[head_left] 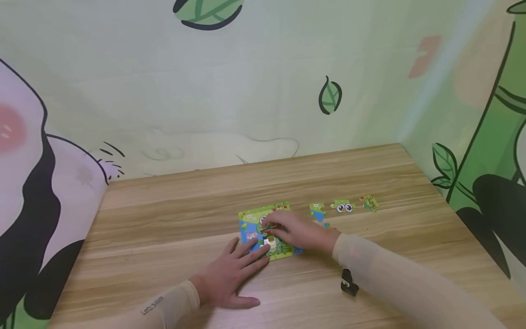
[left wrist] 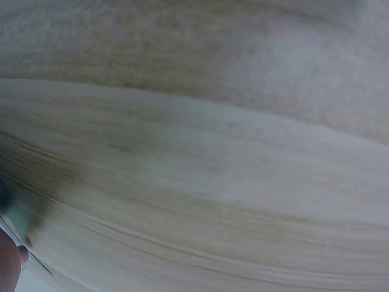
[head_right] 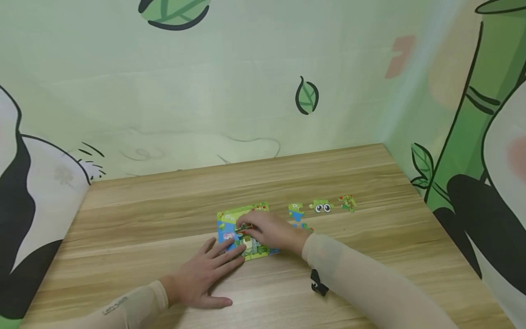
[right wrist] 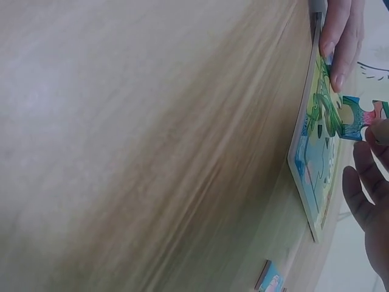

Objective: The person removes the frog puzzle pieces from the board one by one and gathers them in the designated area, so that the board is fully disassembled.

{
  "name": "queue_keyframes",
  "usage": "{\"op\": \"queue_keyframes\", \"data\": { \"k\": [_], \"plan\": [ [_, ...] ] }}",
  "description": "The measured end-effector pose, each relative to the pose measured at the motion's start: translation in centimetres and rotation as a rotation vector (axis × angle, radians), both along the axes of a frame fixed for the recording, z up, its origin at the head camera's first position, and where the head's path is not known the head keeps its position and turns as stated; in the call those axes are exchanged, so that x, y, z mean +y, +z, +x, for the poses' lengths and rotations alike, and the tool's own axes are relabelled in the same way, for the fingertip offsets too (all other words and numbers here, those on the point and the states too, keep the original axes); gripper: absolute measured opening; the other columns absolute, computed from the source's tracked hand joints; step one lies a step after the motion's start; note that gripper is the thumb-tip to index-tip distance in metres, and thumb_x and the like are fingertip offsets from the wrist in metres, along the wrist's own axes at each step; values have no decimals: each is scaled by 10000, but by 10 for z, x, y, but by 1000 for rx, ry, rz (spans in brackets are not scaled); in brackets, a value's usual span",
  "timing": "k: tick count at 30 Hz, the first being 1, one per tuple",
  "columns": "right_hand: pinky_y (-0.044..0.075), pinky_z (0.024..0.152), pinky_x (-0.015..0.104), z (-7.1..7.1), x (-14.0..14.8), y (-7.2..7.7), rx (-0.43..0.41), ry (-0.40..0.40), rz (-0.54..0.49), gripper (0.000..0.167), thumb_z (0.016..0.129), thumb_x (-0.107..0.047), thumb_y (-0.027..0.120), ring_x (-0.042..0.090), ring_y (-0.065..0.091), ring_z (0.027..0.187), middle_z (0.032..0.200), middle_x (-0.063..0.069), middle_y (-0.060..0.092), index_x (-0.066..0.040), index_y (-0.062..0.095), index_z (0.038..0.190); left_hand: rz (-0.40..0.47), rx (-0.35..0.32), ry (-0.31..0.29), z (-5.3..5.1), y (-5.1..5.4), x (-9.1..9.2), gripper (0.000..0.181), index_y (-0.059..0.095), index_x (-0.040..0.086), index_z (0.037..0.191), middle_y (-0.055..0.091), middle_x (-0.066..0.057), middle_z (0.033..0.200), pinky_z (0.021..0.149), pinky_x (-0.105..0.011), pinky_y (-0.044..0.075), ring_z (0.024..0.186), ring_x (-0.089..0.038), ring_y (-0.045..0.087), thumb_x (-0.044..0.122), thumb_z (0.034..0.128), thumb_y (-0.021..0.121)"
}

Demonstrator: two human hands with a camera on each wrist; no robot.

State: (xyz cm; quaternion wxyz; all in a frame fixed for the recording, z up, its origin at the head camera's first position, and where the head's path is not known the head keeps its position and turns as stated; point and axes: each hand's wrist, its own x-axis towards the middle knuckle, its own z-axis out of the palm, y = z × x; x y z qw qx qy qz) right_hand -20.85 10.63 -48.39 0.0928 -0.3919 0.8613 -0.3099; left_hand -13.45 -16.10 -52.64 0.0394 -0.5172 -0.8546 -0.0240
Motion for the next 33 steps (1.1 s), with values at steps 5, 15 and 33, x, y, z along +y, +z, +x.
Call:
{"op": "queue_keyframes", "data": {
  "k": [5, 15, 33],
  "plan": [
    [553, 1040, 363, 1, 2, 0, 23, -3, -5, 183, 1047, -137, 644, 133, 681, 1173, 1216, -23, 736, -164, 696, 1220, 6, -10, 5, 0, 0, 2, 885, 396, 154, 1624, 293, -61, 1737, 1126, -706, 370, 1578, -402, 306, 727, 963, 529],
    [558, 1034, 347, 2, 8, -1, 85, 17, -26, 184, 1036, -118, 657, 135, 690, 1168, 1189, -27, 742, -155, 703, 1210, 5, 1, -5, -2, -1, 5, 920, 386, 145, 1628, 279, -65, 1742, 1133, -721, 358, 1576, -416, 302, 739, 944, 550],
    [570, 1020, 399, -17, 10, 48, -39, -86, -107, 238, 1049, -60, 612, 265, 698, 1175, 1260, 109, 725, -52, 667, 1281, 3, 15, 3, 1, -3, 0, 930, 385, 148, 1628, 320, -70, 1725, 1130, -712, 366, 1568, -415, 318, 744, 936, 559]
  ]
}}
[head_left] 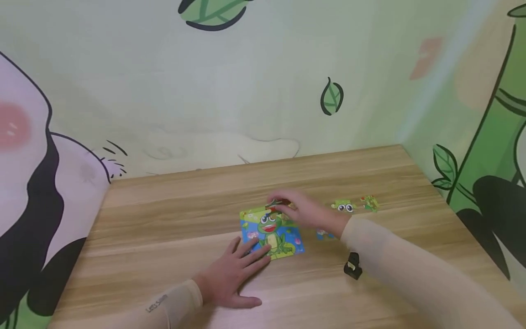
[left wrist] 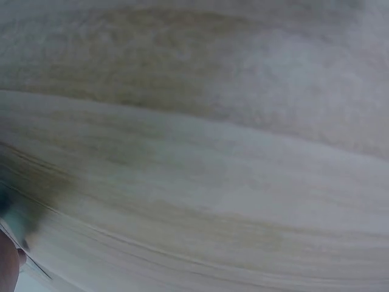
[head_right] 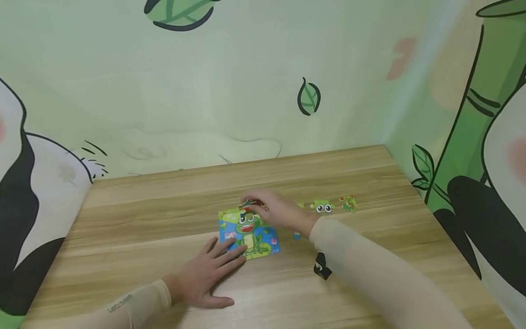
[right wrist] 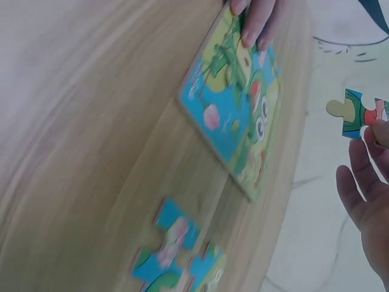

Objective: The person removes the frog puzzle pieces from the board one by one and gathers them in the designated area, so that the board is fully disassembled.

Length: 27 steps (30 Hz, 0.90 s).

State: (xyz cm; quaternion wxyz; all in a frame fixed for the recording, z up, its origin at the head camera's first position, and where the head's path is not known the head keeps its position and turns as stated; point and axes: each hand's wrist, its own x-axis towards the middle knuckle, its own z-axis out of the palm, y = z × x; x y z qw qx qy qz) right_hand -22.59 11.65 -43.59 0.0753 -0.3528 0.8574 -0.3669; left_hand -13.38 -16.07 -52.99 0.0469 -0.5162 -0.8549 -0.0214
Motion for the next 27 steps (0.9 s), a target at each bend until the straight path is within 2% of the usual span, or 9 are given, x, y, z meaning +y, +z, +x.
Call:
{"op": "queue_keyframes", "data": {
  "k": [4, 8, 19, 24, 27],
  "plan": [
    [557, 1044, 410, 1, 13, 0, -68, -58, 6, 283, 1061, -73, 594, 264, 677, 1219, 1336, 98, 697, -83, 651, 1338, -9, -9, -2, -2, -1, 1, 943, 369, 145, 1634, 301, -87, 1731, 1142, -725, 347, 1573, -423, 303, 757, 936, 543],
    [547, 1056, 434, 2, 27, 0, -80, -94, 6, 303, 1068, -78, 582, 277, 664, 1237, 1381, 104, 676, -92, 641, 1364, -28, -4, -1, -3, -2, 1, 952, 367, 152, 1635, 290, -91, 1735, 1153, -721, 336, 1574, -422, 300, 779, 934, 518],
    [570, 964, 476, 3, 84, -15, -56, -172, 22, 279, 1047, -4, 580, 315, 685, 1120, 1266, 175, 712, -24, 649, 1316, -24, 21, -4, -2, 1, 3, 944, 397, 152, 1619, 328, -112, 1714, 1154, -714, 340, 1555, -429, 333, 773, 924, 545],
    [547, 1023, 530, 4, 109, -19, -63, -229, 49, 319, 1060, -24, 571, 389, 662, 1236, 1343, 210, 685, -2, 626, 1373, -5, 55, -13, -3, 0, 3, 948, 414, 147, 1609, 353, -123, 1700, 1136, -717, 362, 1540, -430, 359, 780, 915, 550],
    [530, 1047, 556, 5, 123, -20, -79, -246, 50, 342, 1058, -7, 563, 431, 633, 1285, 1371, 238, 666, 14, 608, 1396, 26, 49, -16, -4, 1, 1, 948, 420, 140, 1604, 360, -138, 1694, 1129, -731, 360, 1539, -442, 357, 773, 913, 564]
  ]
}}
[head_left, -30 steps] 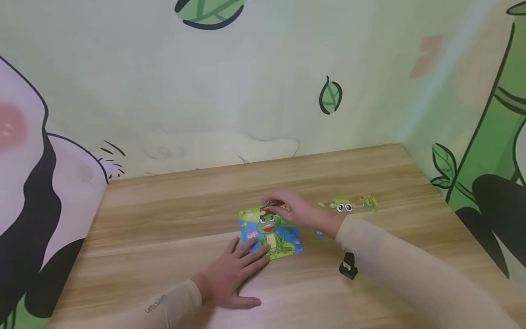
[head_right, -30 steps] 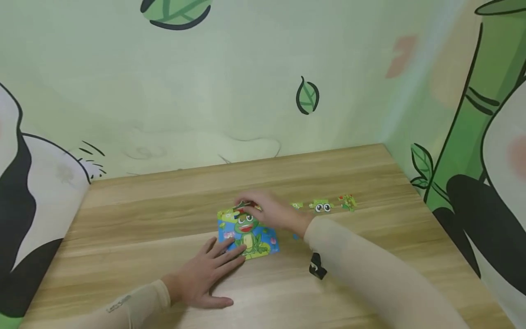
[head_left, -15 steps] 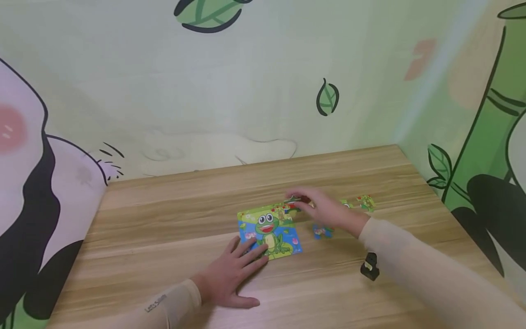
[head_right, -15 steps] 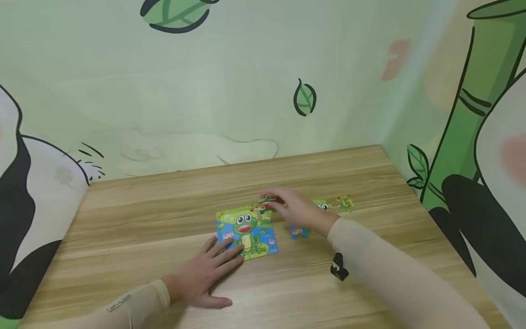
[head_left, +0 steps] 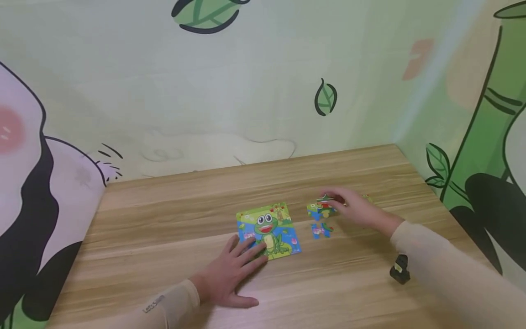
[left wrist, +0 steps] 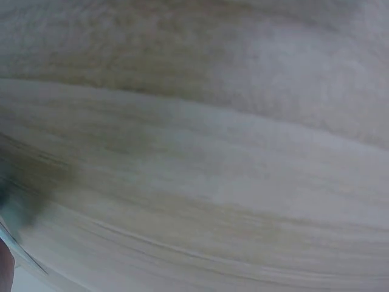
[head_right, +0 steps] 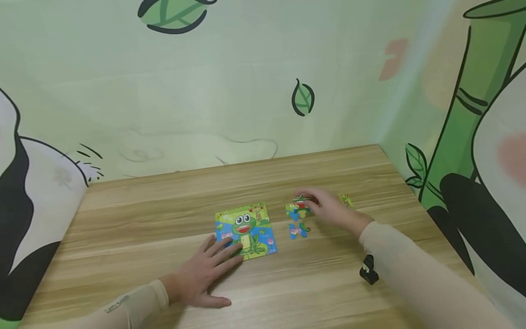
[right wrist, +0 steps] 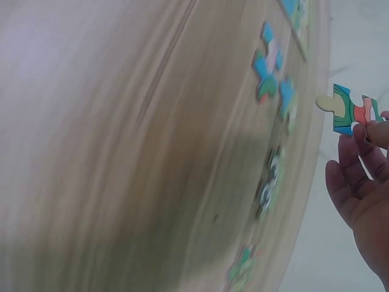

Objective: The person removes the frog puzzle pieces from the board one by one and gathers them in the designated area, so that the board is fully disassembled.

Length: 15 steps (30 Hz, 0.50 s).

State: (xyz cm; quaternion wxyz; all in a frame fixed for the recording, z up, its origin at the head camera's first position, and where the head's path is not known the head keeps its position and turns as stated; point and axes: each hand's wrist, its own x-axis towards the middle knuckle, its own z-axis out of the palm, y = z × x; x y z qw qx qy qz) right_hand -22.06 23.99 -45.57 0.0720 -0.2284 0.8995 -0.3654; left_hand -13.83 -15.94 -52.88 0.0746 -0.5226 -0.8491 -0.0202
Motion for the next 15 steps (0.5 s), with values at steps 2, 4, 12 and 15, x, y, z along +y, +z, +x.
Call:
{"op": "queue_keyframes", "data": {
  "k": [2, 4, 12, 15],
  "plan": [
    [529, 1042, 572, 1, 9, -1, -11, -3, 2, 345, 1054, 8, 560, 450, 625, 1287, 1370, 250, 661, 19, 603, 1396, 20, -13, 11, -2, 1, -3, 942, 408, 137, 1609, 351, -146, 1696, 1124, -743, 357, 1541, -450, 351, 762, 922, 565],
    [532, 1034, 576, 1, 18, -3, -8, 6, 16, 340, 1047, 20, 563, 464, 626, 1277, 1366, 261, 659, 28, 605, 1384, 40, -35, 38, -6, 1, -7, 938, 395, 134, 1618, 339, -150, 1702, 1121, -753, 353, 1543, -453, 348, 750, 931, 567],
    [477, 678, 261, 4, 43, -13, -105, 26, 133, 313, 1042, -30, 594, 123, 534, 771, 971, 78, 708, -3, 659, 1347, 71, -87, 200, -24, 0, -24, 941, 372, 138, 1632, 317, -153, 1712, 1141, -768, 313, 1546, -455, 340, 753, 942, 548],
    [470, 703, 254, 8, 47, -13, -122, 31, 156, 312, 1043, -48, 595, 108, 524, 799, 968, 46, 688, -31, 663, 1348, 82, -79, 226, -29, 2, -27, 944, 388, 126, 1623, 337, -162, 1700, 1143, -775, 301, 1536, -449, 359, 742, 933, 575]
  ]
}}
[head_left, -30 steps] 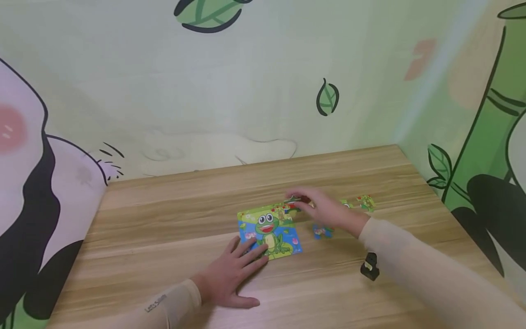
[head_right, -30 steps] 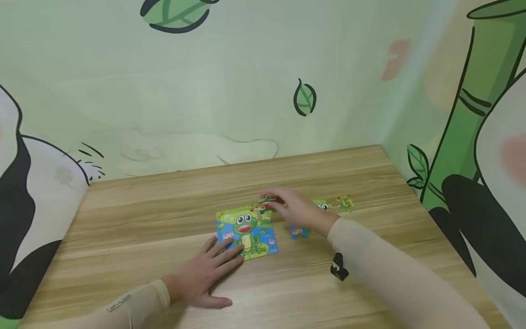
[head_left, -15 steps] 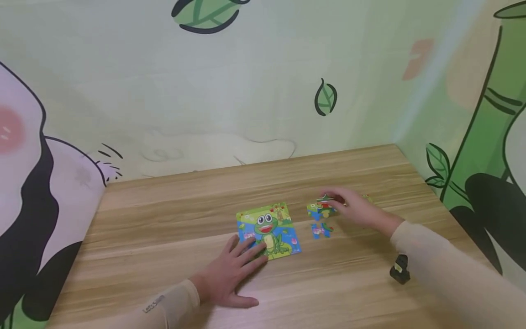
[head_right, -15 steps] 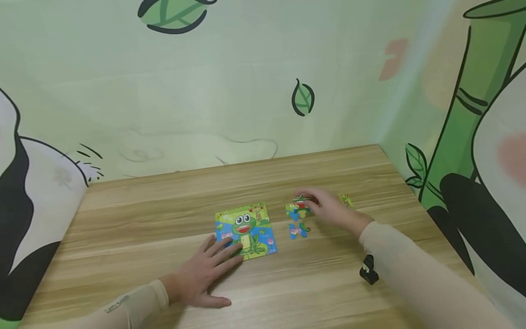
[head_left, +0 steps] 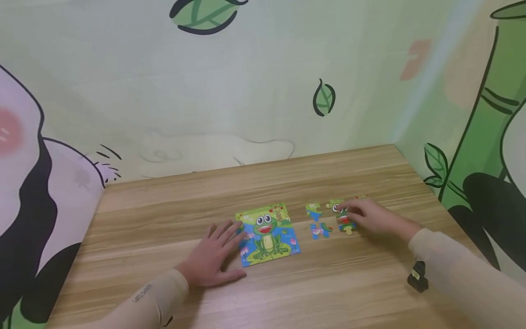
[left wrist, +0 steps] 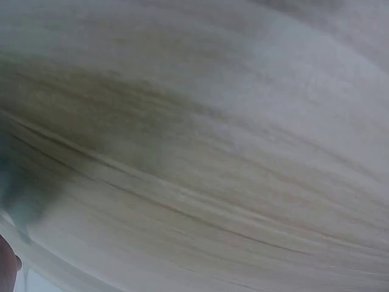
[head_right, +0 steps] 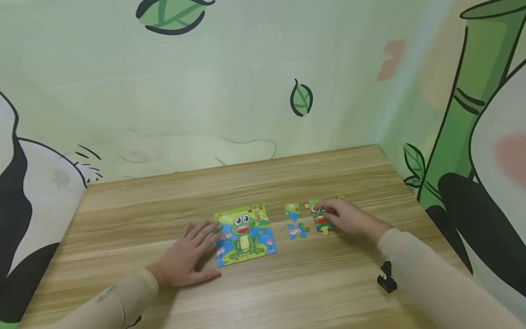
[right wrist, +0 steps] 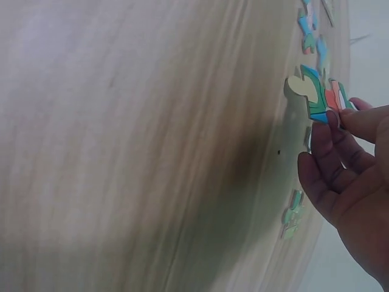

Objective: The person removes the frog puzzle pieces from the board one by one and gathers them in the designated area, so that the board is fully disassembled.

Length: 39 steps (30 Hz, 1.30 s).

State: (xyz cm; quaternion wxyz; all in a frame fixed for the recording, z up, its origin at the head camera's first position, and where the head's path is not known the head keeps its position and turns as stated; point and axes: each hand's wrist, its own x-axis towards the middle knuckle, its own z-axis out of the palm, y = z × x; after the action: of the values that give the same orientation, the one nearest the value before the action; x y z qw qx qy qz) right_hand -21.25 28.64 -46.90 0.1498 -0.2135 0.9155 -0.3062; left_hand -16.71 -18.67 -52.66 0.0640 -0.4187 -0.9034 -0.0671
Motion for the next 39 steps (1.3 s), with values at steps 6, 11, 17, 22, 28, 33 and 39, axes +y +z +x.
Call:
{"op": "queue_keyframes", "data": {
  "k": [6, 11, 17, 22, 28, 33, 39],
  "plan": [
    [473, 710, 272, 4, 1, -4, -24, 3, 5, 330, 1032, -30, 590, 124, 521, 802, 915, 17, 651, -26, 656, 1355, -2, -8, 26, -4, 1, -1, 951, 374, 126, 1630, 335, -157, 1702, 1141, -784, 292, 1534, -448, 362, 730, 927, 592],
    [482, 727, 264, 6, 0, -6, -19, 12, 6, 336, 1024, -30, 608, 115, 522, 822, 927, 2, 650, -14, 658, 1356, -11, -27, 60, -6, -1, -2, 955, 357, 143, 1639, 318, -154, 1711, 1151, -779, 284, 1542, -454, 349, 744, 929, 575],
    [521, 762, 286, 7, -1, -7, 15, 19, 31, 322, 1010, -22, 630, 115, 587, 873, 1014, 51, 696, -1, 668, 1329, -9, -32, 91, -8, -3, -2, 954, 366, 133, 1633, 319, -156, 1710, 1144, -769, 303, 1537, -452, 353, 739, 928, 580],
    [540, 778, 313, 7, -5, -2, 44, 1, 57, 319, 1028, -60, 612, 125, 619, 887, 1074, 83, 706, -1, 658, 1339, -31, -46, 115, -10, -3, -2, 970, 359, 132, 1636, 308, -154, 1715, 1149, -767, 299, 1546, -447, 342, 751, 922, 575],
    [541, 759, 292, 6, -30, 5, 109, 39, 47, 337, 1014, -71, 629, 124, 619, 882, 1049, 64, 691, 30, 655, 1334, -42, -74, 139, -11, -1, -1, 978, 349, 133, 1640, 295, -167, 1718, 1153, -773, 288, 1551, -454, 333, 743, 914, 590],
    [572, 806, 315, 2, -56, 5, 76, 80, 40, 383, 1015, -93, 659, 139, 654, 938, 1086, 75, 691, 31, 621, 1375, -56, -95, 156, -14, 0, 0, 982, 346, 131, 1642, 286, -175, 1720, 1150, -774, 291, 1552, -456, 331, 747, 914, 583],
    [569, 902, 387, 1, -88, 0, 80, 124, 37, 435, 993, -89, 683, 205, 651, 1018, 1163, 129, 675, 33, 595, 1401, -63, -124, 171, -15, 0, 1, 988, 347, 139, 1641, 264, -167, 1730, 1151, -776, 285, 1560, -452, 316, 759, 907, 576]
  ]
}}
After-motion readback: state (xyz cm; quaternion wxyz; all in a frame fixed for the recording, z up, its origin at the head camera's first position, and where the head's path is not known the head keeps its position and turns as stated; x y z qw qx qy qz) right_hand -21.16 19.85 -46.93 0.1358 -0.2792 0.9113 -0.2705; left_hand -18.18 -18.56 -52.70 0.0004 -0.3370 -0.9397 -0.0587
